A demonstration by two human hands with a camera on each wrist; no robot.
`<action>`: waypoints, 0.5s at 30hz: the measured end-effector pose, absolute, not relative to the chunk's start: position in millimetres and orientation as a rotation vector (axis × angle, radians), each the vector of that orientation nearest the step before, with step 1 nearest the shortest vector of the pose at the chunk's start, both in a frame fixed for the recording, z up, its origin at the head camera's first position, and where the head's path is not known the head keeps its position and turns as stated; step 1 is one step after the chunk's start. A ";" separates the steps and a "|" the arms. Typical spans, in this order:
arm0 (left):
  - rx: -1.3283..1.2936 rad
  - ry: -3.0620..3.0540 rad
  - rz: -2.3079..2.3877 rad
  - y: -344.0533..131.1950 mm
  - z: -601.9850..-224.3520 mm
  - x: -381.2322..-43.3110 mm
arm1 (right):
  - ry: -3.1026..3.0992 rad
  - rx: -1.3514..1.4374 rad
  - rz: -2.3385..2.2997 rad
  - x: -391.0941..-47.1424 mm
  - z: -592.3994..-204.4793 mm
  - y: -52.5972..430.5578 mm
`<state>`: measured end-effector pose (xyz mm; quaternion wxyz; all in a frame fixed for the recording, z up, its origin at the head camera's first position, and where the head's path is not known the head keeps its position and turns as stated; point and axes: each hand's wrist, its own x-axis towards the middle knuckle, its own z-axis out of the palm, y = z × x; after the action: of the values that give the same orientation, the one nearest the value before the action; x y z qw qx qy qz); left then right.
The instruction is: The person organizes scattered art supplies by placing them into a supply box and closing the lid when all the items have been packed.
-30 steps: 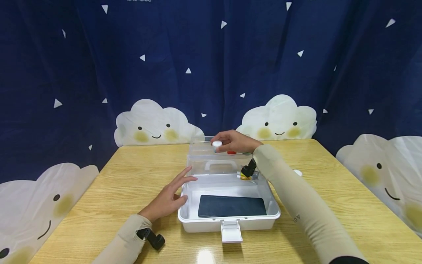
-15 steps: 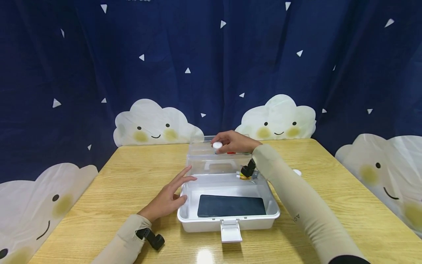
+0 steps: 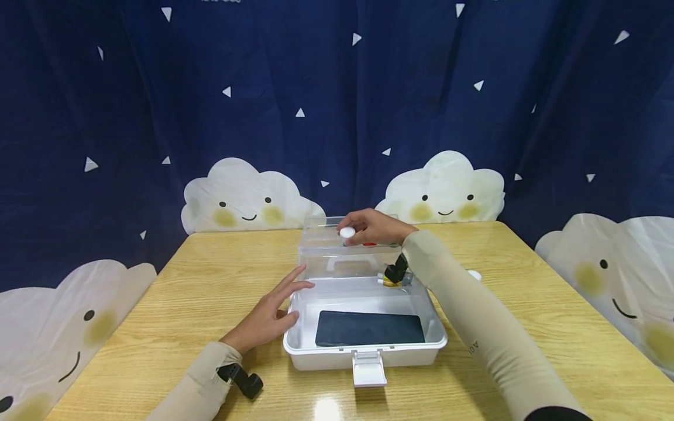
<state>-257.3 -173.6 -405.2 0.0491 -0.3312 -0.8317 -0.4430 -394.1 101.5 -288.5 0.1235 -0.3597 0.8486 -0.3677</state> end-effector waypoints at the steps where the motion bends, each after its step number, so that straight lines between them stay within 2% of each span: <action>1: -1.008 -2.534 -1.350 -173.5 -405.1 -257.3 | 2.477 -1.046 -1.069 -393.8 -288.2 101.4; 15: -1.023 -2.515 -1.347 -173.4 -405.1 -257.1 | 2.471 -1.030 -1.044 -392.9 -287.4 101.1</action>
<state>-257.1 -173.4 -405.1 0.0555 -0.3369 -0.8285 -0.4438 -392.9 101.1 -287.4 0.1338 -0.3552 0.8522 -0.3600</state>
